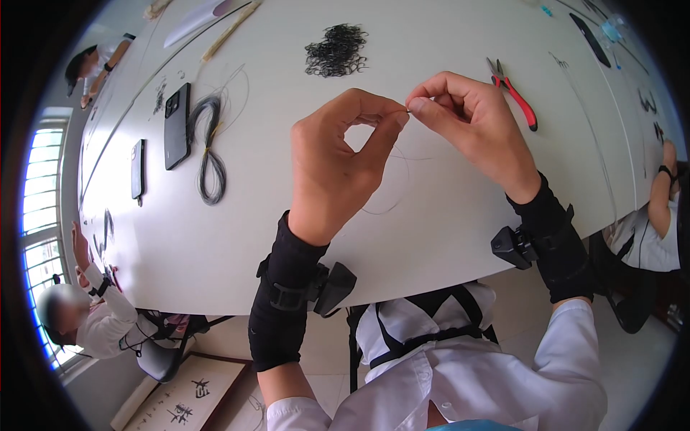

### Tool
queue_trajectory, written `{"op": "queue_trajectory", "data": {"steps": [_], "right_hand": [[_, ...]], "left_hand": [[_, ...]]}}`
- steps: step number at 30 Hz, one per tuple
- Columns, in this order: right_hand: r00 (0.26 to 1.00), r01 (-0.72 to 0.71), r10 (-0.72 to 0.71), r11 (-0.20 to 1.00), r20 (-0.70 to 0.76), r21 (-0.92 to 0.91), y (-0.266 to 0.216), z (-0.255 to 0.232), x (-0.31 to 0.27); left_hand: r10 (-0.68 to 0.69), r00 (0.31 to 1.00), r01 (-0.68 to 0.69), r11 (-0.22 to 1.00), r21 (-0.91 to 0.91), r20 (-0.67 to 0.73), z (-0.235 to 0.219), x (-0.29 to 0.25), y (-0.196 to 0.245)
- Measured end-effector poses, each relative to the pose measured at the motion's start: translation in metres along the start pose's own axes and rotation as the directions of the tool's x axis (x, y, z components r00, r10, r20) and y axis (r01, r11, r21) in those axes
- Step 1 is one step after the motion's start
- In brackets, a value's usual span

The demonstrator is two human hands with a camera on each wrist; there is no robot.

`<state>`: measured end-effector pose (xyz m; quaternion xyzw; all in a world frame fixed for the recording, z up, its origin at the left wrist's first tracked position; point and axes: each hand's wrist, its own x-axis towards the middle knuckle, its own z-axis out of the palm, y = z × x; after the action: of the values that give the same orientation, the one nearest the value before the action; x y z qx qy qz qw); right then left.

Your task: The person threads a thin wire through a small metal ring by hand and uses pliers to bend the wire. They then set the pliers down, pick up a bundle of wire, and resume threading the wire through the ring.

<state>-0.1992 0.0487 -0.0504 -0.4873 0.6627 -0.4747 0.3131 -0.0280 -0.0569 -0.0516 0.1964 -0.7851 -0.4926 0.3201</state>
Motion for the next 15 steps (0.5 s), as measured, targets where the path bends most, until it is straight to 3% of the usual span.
{"op": "queue_trajectory", "data": {"steps": [3, 7, 9, 12, 15], "right_hand": [[0.997, 0.044, -0.045, 0.999, -0.055, -0.005, -0.005, 0.009, -0.003], [0.956, 0.245, -0.273, 0.945, -0.111, -0.219, -0.011, 0.016, -0.009], [0.892, 0.385, -0.439, 0.862, -0.106, -0.329, -0.012, 0.017, -0.009], [0.843, 0.461, -0.532, 0.789, -0.075, -0.405, -0.013, 0.014, -0.008], [0.892, 0.386, -0.438, 0.867, -0.113, -0.314, -0.012, 0.010, -0.006]], "left_hand": [[-0.028, 0.994, 0.021, 0.998, -0.065, -0.108, 0.000, 0.001, -0.004], [-0.040, 0.980, 0.025, 0.997, -0.075, -0.197, 0.001, 0.002, -0.007], [-0.017, 0.986, 0.018, 1.000, 0.003, -0.164, 0.000, 0.002, -0.008], [0.017, 0.993, -0.006, 0.995, 0.098, -0.116, 0.002, 0.001, -0.009], [0.067, 0.994, -0.056, 0.990, 0.129, -0.090, 0.007, 0.001, -0.010]]}}
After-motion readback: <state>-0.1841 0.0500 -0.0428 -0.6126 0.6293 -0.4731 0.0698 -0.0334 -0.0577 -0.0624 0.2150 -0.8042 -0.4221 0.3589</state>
